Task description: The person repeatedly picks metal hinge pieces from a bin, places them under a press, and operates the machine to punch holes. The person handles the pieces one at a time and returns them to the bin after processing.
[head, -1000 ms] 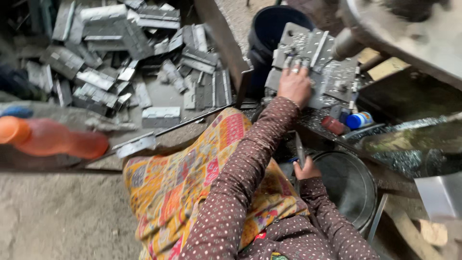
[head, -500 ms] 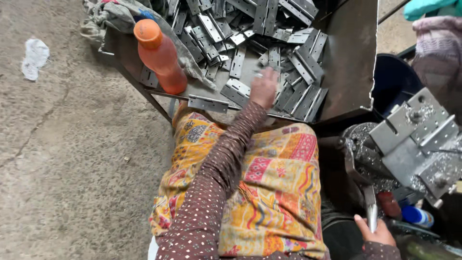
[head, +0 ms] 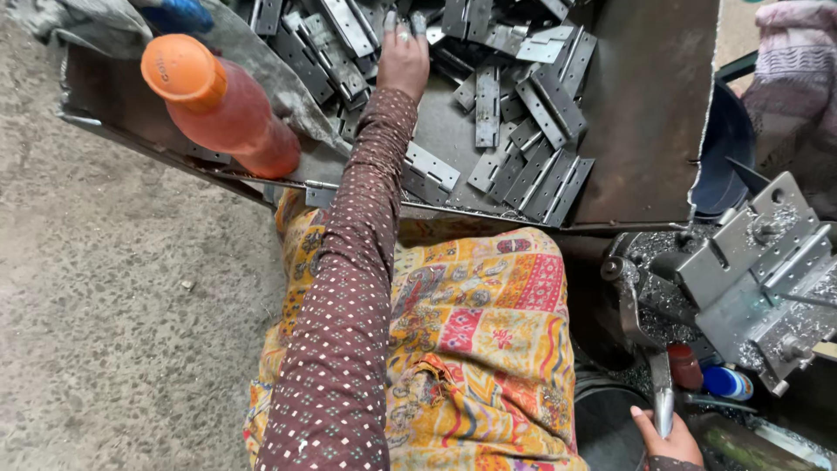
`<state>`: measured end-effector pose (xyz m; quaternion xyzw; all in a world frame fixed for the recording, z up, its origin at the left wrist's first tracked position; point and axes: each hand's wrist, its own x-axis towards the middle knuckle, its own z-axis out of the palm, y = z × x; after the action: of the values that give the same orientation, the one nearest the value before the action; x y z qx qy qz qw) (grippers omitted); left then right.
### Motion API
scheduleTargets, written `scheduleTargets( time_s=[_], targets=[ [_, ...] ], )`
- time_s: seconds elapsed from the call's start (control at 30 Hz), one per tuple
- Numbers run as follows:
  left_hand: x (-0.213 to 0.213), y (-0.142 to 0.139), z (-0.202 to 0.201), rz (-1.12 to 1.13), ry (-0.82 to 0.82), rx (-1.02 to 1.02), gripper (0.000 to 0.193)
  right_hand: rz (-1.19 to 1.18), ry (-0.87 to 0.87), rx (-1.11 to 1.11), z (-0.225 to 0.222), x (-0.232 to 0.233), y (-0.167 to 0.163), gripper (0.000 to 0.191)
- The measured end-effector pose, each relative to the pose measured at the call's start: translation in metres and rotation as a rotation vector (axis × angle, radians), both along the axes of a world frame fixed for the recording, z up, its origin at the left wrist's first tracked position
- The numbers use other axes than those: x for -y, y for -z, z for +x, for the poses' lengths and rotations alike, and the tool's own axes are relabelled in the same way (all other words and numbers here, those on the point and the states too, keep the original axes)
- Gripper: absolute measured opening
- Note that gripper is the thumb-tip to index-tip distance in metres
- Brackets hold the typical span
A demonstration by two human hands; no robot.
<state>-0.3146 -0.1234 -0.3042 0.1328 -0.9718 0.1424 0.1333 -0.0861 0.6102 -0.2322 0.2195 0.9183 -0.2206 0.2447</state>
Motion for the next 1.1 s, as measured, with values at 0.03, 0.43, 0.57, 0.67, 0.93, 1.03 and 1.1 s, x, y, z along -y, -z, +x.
scheduleTargets(
  time_s=[0.03,0.43,0.57,0.67,0.93,1.03,1.1],
  targets=[
    [0.001,0.002,0.0,-0.028,0.01,-0.035,0.036,-0.01,0.037,0.019,-0.001,0.001,-0.001,0.039],
    [-0.106,0.015,0.111,0.603,-0.026,-0.082,0.023,-0.022,0.003,-0.042,0.02,0.001,-0.009,0.044],
    [-0.134,0.019,0.157,1.016,-0.179,-0.321,0.043,0.042,-0.04,-0.088,0.035,-0.005,-0.008,0.045],
    [-0.159,-0.011,0.171,1.441,-0.136,-0.43,0.047,0.055,-0.038,-0.062,0.047,-0.01,-0.006,0.047],
    [-0.323,-0.114,0.199,2.547,0.565,-0.191,0.036,0.158,-0.162,-0.138,0.065,-0.013,0.002,0.059],
    [-0.403,-0.121,0.192,2.586,0.407,0.017,0.033,0.159,-0.149,-0.09,0.066,-0.013,0.0,0.061],
    [-0.461,-0.123,0.172,2.451,0.509,-0.111,0.027,0.142,-0.148,-0.071,0.066,-0.012,-0.003,0.063]
  ],
)
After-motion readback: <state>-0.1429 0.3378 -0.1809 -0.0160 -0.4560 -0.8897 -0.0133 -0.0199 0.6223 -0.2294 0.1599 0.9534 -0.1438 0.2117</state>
